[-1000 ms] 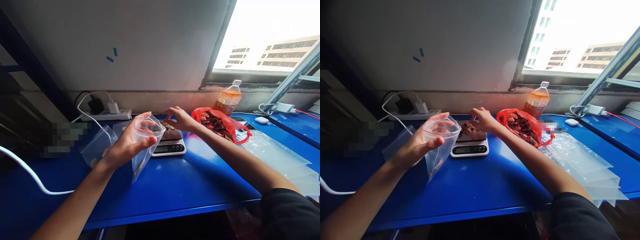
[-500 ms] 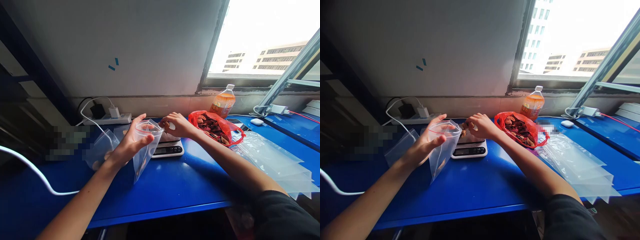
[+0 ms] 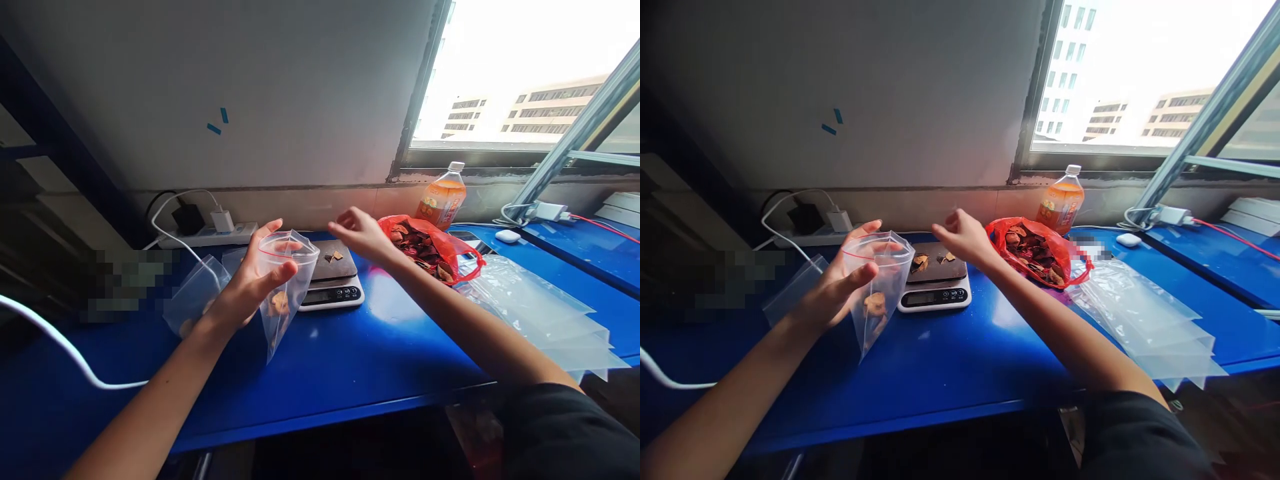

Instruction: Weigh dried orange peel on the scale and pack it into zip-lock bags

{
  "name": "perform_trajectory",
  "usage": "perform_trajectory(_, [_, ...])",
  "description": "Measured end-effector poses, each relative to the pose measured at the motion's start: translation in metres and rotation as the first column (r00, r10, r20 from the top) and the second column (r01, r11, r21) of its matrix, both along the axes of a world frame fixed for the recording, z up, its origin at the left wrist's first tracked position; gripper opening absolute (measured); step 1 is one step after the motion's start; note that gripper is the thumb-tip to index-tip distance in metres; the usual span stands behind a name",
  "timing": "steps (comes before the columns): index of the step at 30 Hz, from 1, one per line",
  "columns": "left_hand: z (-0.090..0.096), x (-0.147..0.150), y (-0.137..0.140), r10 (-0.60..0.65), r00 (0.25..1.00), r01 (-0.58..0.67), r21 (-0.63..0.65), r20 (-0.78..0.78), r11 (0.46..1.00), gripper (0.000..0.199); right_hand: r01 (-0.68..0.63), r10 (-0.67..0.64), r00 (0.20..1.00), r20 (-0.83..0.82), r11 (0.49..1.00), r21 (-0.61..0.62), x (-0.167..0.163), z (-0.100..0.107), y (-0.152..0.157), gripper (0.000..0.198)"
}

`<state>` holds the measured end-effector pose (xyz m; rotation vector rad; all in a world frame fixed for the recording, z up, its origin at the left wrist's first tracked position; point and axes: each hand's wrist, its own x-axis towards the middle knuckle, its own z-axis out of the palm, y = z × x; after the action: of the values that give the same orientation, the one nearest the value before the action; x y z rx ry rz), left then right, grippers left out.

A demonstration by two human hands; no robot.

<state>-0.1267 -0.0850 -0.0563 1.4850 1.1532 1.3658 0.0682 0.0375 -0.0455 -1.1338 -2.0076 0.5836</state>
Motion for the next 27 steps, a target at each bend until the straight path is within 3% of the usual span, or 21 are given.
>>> perform_trajectory(3, [0.001, 0.0, -0.001, 0.01, 1.0, -0.01, -0.009, 0.015, 1.0, 0.103, 0.186, -0.17, 0.961, 0.219, 0.981, -0.056, -0.005, -0.037, 0.013, 0.061])
perform_trajectory(7, [0.001, 0.002, -0.003, 0.006, 1.0, -0.007, -0.02, -0.026, 1.0, 0.104, 0.192, -0.167, 0.962, 0.215, 0.976, -0.099, -0.003, -0.055, 0.019, 0.039])
perform_trajectory(10, [-0.001, 0.0, -0.001, 0.005, 0.999, -0.005, -0.01, -0.041, 1.0, 0.102, 0.179, -0.154, 0.974, 0.165, 0.973, -0.146, 0.006, -0.055, 0.021, 0.023])
perform_trajectory(17, [-0.007, -0.003, 0.005, -0.051, 0.998, 0.051, -0.006, -0.031, 0.999, 0.094, 0.087, -0.086, 0.996, 0.012, 0.978, -0.192, 0.017, -0.061, 0.021, 0.015])
perform_trajectory(23, [-0.005, -0.002, 0.003, -0.037, 0.998, 0.038, 0.003, -0.059, 0.999, 0.094, 0.137, -0.138, 0.989, -0.054, 0.99, -0.021, 0.025, -0.059, 0.022, 0.017])
perform_trajectory(27, [-0.003, -0.003, 0.001, -0.046, 0.996, 0.048, 0.011, -0.081, 0.999, 0.091, 0.053, -0.043, 0.993, -0.114, 0.994, 0.092, 0.026, -0.027, 0.003, 0.015])
